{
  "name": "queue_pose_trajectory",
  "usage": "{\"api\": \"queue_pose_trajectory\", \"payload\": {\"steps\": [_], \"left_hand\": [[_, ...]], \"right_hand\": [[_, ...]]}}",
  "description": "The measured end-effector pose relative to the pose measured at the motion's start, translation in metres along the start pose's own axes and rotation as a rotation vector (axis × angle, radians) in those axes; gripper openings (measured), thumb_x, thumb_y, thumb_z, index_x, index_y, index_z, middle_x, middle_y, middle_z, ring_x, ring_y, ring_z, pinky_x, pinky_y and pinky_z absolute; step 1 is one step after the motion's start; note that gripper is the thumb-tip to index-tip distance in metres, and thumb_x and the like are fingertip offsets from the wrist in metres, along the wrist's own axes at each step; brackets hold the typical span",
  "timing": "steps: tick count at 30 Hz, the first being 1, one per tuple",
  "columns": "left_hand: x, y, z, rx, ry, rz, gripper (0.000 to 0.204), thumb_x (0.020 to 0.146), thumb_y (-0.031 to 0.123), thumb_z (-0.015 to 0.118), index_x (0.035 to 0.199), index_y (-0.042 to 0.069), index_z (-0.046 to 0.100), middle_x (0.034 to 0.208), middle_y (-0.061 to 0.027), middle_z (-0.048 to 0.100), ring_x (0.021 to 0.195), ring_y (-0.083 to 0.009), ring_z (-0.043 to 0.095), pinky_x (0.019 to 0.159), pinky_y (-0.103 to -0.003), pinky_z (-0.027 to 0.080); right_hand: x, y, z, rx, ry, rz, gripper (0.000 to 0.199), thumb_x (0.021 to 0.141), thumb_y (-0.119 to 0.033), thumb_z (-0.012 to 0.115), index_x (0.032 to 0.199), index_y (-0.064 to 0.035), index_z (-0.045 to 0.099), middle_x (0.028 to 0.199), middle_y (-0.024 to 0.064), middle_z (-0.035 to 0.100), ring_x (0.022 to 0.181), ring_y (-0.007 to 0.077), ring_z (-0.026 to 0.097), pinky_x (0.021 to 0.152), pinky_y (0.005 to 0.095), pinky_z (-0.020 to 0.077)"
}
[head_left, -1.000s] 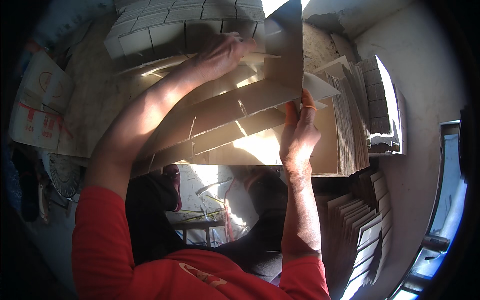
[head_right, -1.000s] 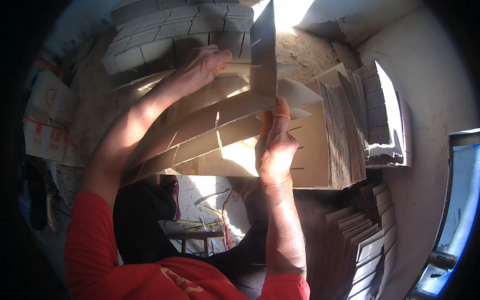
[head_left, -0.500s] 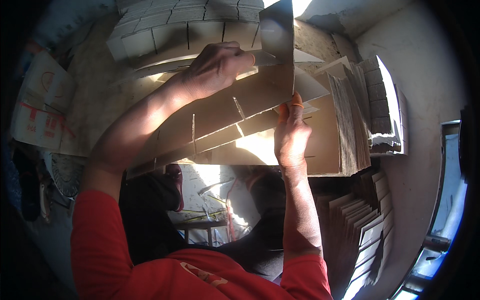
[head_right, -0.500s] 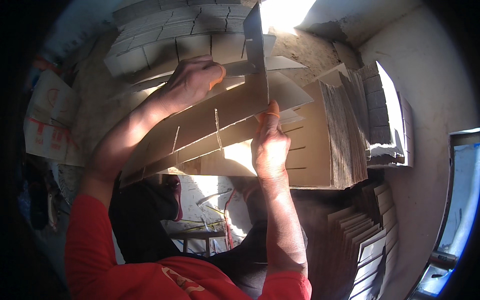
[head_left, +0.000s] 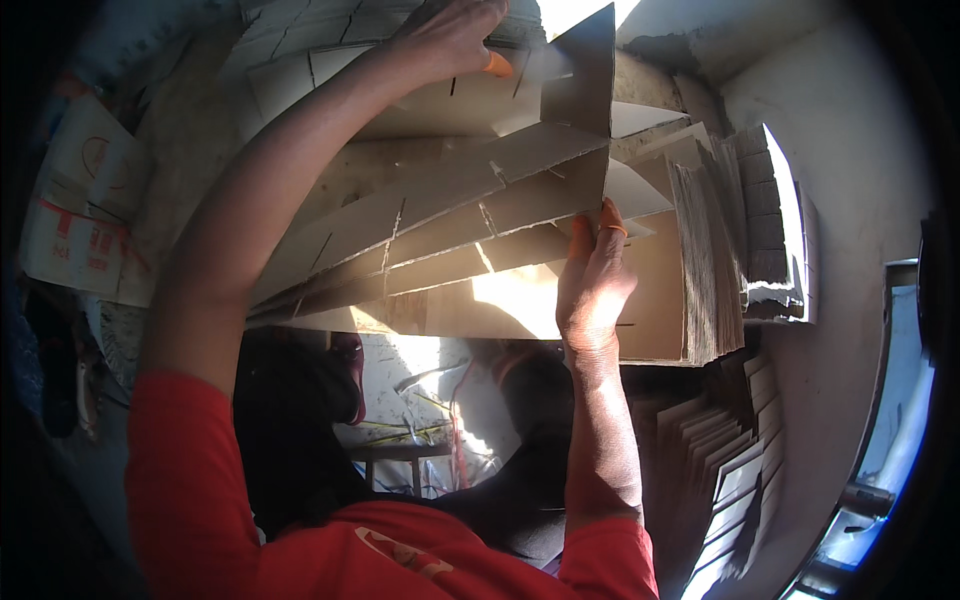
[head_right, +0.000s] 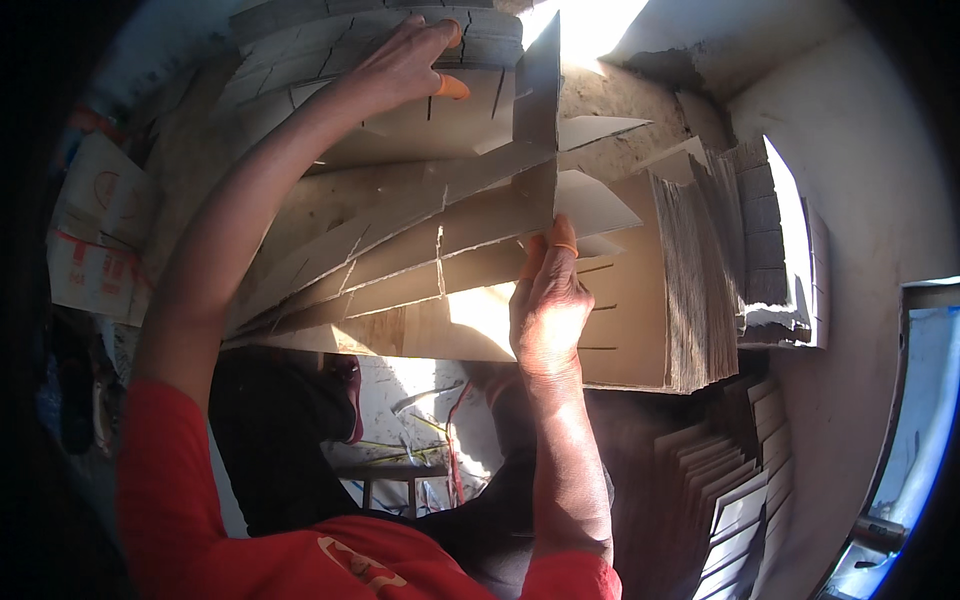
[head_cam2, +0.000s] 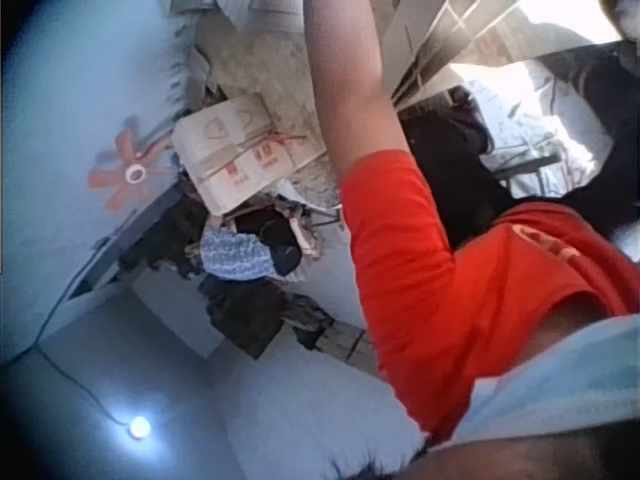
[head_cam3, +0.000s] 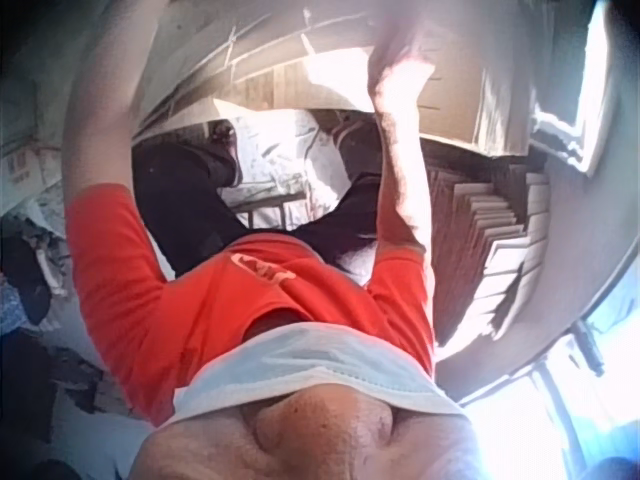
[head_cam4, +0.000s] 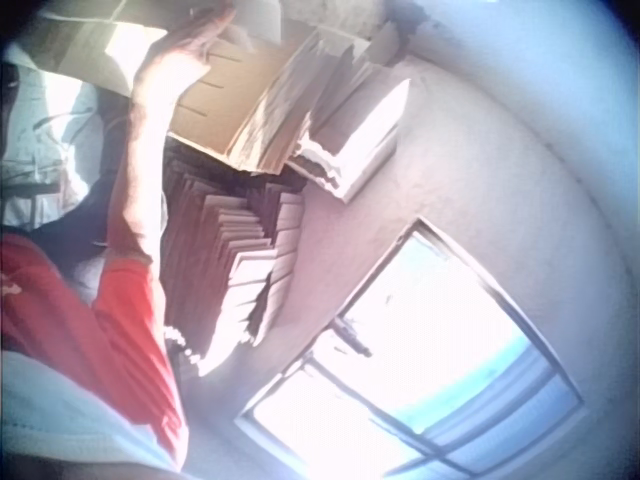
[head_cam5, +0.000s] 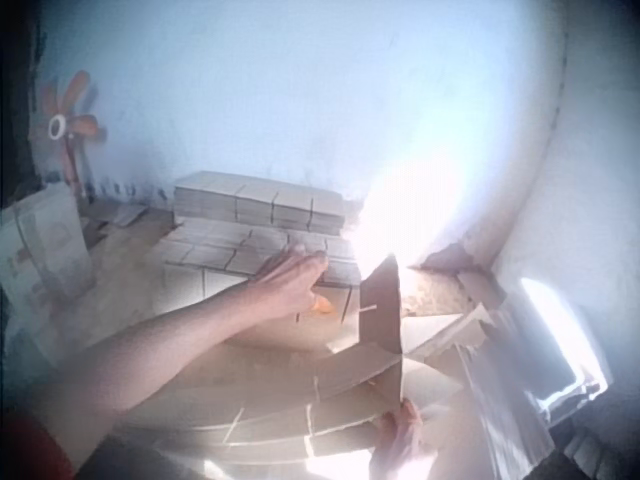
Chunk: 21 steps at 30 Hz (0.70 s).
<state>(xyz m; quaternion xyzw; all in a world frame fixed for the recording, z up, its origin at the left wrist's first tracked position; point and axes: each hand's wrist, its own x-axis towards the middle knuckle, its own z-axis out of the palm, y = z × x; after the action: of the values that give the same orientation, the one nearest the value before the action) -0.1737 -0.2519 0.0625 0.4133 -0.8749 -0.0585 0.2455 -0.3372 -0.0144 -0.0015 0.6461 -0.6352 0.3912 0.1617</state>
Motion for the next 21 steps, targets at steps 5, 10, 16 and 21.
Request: {"api": "queue_pose_trajectory", "payload": {"steps": [5,10,16,21], "left_hand": [[0.01,-0.019,0.057,0.295,0.083,0.111,0.043,0.072,0.017,0.075,0.106,-0.001,0.054,0.103,-0.0158,0.059,0.107,-0.0303,0.05,0.092,-0.043,0.041],[0.012,-0.029,0.079,0.285,0.09,0.113,0.029,0.075,0.003,0.064,0.102,0.001,0.057,0.102,-0.0149,0.059,0.104,-0.0299,0.052,0.089,-0.043,0.042],[0.015,-0.027,0.069,0.226,0.053,0.119,0.023,0.072,-0.002,0.061,0.095,0.001,0.061,0.093,-0.0133,0.061,0.098,-0.0288,0.055,0.085,-0.042,0.045],[0.013,-0.029,0.071,0.211,0.154,0.208,0.019,0.071,-0.004,0.059,0.089,0.003,0.061,0.087,-0.0117,0.062,0.093,-0.0287,0.057,0.083,-0.042,0.046]], "right_hand": [[0.002,-0.002,0.0,-0.029,0.038,-0.027,0.031,0.084,0.003,0.065,0.113,0.0048,0.053,0.109,0.0239,0.064,0.072,0.0299,0.07,0.055,0.031,0.0568],[0.003,0.0,-0.002,-0.001,0.045,-0.04,0.034,0.082,0.004,0.067,0.114,0.0043,0.054,0.109,0.0238,0.065,0.072,0.029,0.07,0.056,0.0305,0.0569],[0.003,-0.002,-0.003,0.003,0.066,-0.053,0.034,0.082,0.004,0.068,0.114,0.0051,0.055,0.108,0.024,0.065,0.075,0.0282,0.071,0.059,0.0296,0.0572],[0.004,-0.004,-0.005,0.017,0.08,-0.048,0.033,0.082,0.004,0.068,0.113,0.0053,0.055,0.107,0.0238,0.065,0.076,0.0282,0.071,0.06,0.0295,0.0572]]}}
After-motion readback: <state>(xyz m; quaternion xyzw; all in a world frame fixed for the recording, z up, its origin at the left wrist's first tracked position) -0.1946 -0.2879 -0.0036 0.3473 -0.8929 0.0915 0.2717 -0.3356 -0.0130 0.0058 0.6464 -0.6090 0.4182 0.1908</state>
